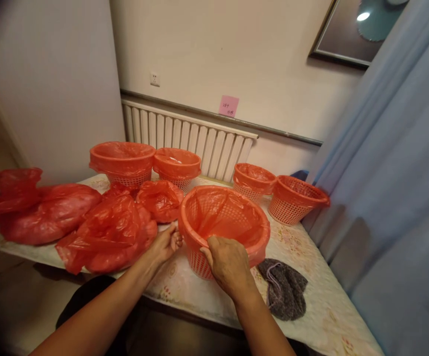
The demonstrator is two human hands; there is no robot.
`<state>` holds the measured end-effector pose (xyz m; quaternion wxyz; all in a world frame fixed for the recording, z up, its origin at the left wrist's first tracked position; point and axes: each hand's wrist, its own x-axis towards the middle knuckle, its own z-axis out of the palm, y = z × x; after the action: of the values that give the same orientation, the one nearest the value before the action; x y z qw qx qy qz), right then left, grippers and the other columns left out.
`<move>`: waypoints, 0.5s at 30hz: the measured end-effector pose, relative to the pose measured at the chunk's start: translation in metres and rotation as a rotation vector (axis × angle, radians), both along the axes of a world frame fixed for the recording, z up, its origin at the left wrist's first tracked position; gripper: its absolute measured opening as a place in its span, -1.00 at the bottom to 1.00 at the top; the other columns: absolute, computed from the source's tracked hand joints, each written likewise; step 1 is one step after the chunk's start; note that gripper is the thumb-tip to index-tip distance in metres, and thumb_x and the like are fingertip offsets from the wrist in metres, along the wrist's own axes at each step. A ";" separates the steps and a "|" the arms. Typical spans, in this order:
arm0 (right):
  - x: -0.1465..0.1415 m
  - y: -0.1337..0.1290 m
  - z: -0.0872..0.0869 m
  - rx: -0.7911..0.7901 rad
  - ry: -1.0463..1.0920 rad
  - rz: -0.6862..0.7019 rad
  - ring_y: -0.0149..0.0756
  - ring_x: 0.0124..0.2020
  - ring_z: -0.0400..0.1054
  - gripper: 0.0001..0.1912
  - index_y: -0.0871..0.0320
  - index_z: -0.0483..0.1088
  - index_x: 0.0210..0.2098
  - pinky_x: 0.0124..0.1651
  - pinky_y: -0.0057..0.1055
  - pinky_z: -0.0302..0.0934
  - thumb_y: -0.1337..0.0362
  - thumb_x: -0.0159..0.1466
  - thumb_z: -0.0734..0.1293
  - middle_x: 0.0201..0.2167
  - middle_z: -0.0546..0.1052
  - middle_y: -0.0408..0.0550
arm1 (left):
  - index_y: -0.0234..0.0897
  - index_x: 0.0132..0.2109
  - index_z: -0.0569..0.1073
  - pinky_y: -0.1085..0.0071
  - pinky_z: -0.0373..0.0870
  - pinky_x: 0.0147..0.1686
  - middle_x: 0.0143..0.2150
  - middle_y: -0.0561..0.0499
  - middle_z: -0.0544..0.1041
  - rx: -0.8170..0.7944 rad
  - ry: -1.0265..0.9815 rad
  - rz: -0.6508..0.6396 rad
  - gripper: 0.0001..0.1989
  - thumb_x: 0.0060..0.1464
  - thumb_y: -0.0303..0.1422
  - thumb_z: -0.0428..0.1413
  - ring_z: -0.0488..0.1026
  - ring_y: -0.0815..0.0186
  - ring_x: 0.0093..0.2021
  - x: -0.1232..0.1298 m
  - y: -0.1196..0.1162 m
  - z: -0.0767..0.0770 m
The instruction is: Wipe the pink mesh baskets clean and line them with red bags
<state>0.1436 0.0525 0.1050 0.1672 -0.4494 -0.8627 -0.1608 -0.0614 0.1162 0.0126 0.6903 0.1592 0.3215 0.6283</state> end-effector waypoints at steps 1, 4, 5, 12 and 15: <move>0.000 0.000 0.000 0.002 0.001 0.002 -0.31 -0.47 0.35 -0.76 0.10 0.26 -0.39 -0.43 -0.40 -0.12 0.11 0.34 0.19 -0.49 0.48 -0.13 | -0.38 -0.34 0.40 0.58 0.26 -0.67 -0.57 0.09 0.41 0.010 -0.002 0.014 -0.65 0.27 -0.19 -0.06 0.29 0.51 -0.69 -0.003 -0.001 0.004; 0.000 -0.001 0.001 0.007 0.002 0.000 -0.31 -0.47 0.35 -0.77 0.10 0.27 -0.38 -0.43 -0.40 -0.12 0.11 0.34 0.19 -0.48 0.48 -0.12 | -0.37 -0.36 0.41 0.54 0.35 -0.61 -0.54 0.01 0.47 0.039 -0.001 0.027 -0.62 0.28 -0.19 -0.09 0.39 0.45 -0.65 -0.008 -0.001 0.017; 0.000 -0.001 0.001 0.007 0.002 -0.003 -0.31 -0.47 0.35 -0.76 0.10 0.27 -0.38 -0.43 -0.40 -0.12 0.11 0.34 0.19 -0.48 0.48 -0.12 | -0.37 -0.36 0.41 0.53 0.36 -0.59 -0.53 0.00 0.48 0.047 0.003 0.026 -0.65 0.27 -0.22 -0.07 0.40 0.44 -0.64 -0.008 0.000 0.021; 0.001 -0.002 0.001 0.001 0.006 0.006 -0.32 -0.45 0.34 -0.77 0.10 0.26 -0.37 -0.42 -0.40 -0.12 0.11 0.34 0.19 -0.47 0.48 -0.13 | -0.36 -0.30 0.47 0.50 0.42 -0.41 -0.46 0.04 0.55 0.122 0.086 0.041 -0.88 0.13 -0.56 0.04 0.48 0.36 -0.46 0.005 0.007 0.031; 0.000 -0.002 0.002 -0.005 0.009 0.004 -0.32 -0.45 0.34 -0.77 0.10 0.27 -0.38 -0.42 -0.40 -0.12 0.12 0.34 0.19 -0.47 0.48 -0.13 | -0.36 -0.31 0.48 0.48 0.43 -0.38 -0.44 0.05 0.55 0.144 0.166 0.052 -0.90 0.11 -0.56 0.07 0.48 0.35 -0.42 0.010 0.008 0.028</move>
<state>0.1438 0.0508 0.1067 0.1702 -0.4487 -0.8633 -0.1563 -0.0511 0.1242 0.0411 0.6317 0.2515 0.3356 0.6520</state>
